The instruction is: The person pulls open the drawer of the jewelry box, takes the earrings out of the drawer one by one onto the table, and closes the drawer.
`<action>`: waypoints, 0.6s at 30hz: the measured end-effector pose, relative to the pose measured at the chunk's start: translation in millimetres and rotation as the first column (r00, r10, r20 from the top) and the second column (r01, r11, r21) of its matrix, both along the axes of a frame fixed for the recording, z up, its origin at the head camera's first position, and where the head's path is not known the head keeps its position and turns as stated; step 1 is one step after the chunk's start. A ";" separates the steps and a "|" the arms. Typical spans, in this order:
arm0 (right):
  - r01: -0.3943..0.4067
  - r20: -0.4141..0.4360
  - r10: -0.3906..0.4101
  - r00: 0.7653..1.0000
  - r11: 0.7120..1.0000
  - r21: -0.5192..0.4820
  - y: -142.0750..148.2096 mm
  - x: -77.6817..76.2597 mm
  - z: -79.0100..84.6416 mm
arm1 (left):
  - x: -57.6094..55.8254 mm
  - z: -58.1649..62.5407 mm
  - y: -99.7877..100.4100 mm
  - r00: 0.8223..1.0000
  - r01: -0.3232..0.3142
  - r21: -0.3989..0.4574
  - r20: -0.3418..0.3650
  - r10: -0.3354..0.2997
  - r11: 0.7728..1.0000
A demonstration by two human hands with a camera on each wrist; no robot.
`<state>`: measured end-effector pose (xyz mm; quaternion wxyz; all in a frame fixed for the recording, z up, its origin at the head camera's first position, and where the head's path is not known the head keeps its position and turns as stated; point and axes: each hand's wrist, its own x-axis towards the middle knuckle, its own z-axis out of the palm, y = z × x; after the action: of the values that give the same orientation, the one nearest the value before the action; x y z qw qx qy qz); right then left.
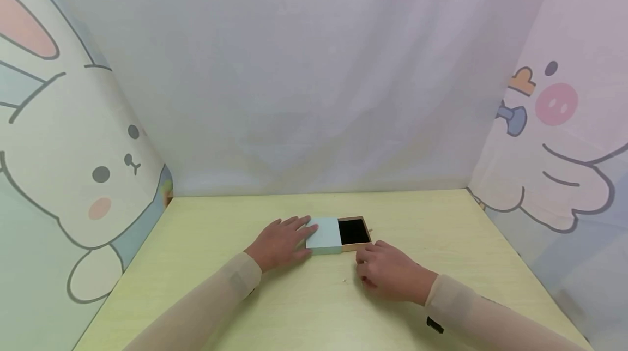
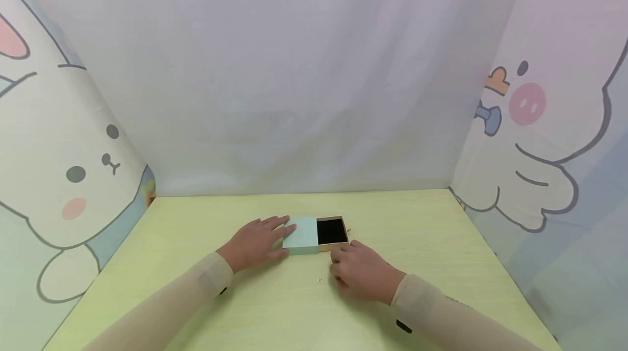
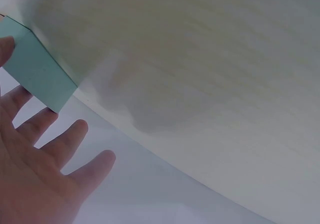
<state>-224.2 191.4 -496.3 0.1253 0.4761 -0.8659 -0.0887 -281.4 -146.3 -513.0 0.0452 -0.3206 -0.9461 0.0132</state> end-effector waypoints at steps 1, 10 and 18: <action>-0.001 0.009 0.001 1.000 1.000 0.000 0.7 -0.5 1.3 | 0.1 0.0 -0.1 1.000 0.001 -0.002 -0.003 -0.001 1.000; 0.100 0.018 -0.099 0.995 0.991 -0.087 10.5 -22.1 24.7 | -0.2 1.6 -0.1 1.000 0.009 0.001 -0.013 -0.009 1.000; 0.253 0.014 -0.253 0.967 0.960 -0.121 25.5 -58.1 25.8 | 0.5 1.8 -0.7 1.000 0.007 -0.001 -0.001 -0.007 1.000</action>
<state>-282.3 217.0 -470.5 0.1422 0.3531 -0.9233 -0.0514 -280.9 -147.0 -511.2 0.0456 -0.3238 -0.9449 0.0139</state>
